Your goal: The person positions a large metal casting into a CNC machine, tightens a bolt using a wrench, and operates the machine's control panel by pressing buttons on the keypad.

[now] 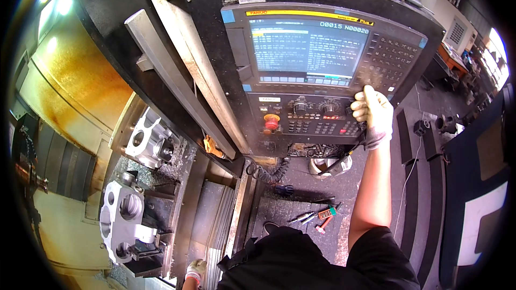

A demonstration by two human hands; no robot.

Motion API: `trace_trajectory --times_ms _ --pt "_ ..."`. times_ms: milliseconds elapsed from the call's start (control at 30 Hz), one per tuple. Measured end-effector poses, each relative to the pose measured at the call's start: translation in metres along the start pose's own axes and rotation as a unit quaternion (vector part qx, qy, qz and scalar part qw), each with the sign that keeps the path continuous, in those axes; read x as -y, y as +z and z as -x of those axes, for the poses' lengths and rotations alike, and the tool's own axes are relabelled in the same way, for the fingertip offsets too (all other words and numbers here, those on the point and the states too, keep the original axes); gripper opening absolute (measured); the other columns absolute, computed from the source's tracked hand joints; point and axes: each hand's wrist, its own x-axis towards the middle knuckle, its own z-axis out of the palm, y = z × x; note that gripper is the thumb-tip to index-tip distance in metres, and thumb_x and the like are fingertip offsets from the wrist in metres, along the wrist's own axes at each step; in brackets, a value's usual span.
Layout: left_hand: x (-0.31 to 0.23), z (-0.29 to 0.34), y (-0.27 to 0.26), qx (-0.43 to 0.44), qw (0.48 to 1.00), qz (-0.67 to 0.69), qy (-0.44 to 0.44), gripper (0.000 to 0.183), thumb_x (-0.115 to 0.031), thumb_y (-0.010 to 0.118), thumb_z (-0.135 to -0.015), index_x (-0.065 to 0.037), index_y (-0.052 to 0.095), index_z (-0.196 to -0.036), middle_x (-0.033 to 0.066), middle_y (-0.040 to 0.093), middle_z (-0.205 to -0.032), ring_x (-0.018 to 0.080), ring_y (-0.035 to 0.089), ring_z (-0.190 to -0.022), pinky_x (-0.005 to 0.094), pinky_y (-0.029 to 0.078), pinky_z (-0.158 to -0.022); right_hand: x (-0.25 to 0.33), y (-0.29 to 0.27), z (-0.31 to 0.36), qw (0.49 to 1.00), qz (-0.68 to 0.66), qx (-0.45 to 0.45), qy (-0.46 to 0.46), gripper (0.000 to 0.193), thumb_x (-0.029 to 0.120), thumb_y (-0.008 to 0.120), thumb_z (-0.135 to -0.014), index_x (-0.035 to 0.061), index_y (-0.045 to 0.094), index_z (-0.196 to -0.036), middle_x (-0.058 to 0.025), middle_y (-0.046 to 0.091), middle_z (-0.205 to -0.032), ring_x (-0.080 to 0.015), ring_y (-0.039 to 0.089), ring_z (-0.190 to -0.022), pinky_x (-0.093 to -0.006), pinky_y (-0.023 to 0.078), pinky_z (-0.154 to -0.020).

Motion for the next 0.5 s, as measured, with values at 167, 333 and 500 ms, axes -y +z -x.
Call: trace_trajectory --times_ms 167,333,500 --pt "-0.019 0.012 -0.004 -0.002 1.0 -0.019 0.012 0.05 -0.039 0.072 -0.09 -0.004 0.071 -0.125 0.0198 0.074 -0.121 0.0335 0.07 -0.114 0.0389 0.052 -0.101 0.0 0.001 0.0 1.0 0.004 -0.007 0.002 0.036 0.04 0.069 -0.101 0.0061 0.072 -0.088 -0.0059 0.072 -0.07 -0.0092 0.061 -0.052 -0.022 0.045 -0.05" --pt "-0.032 0.023 -0.003 -0.01 0.999 -0.032 0.026 0.048 -0.038 0.073 -0.091 -0.003 0.071 -0.125 0.0177 0.075 -0.118 0.0313 0.071 -0.111 0.0376 0.052 -0.1 0.001 0.002 0.001 1.0 0.003 -0.009 0.001 0.036 0.04 0.069 -0.101 0.0062 0.072 -0.088 -0.006 0.072 -0.07 -0.0092 0.061 -0.052 -0.022 0.045 -0.05" --pt "-0.067 0.044 -0.006 -0.005 1.0 0.0 0.0 0.04 -0.034 0.073 -0.093 -0.004 0.072 -0.12 0.0143 0.076 -0.11 0.0258 0.07 -0.103 0.036 0.053 -0.095 0.001 0.0 0.001 1.0 0.002 -0.004 -0.004 0.036 0.04 0.069 -0.101 0.0059 0.072 -0.089 -0.0061 0.072 -0.071 -0.0094 0.061 -0.052 -0.0222 0.045 -0.05"
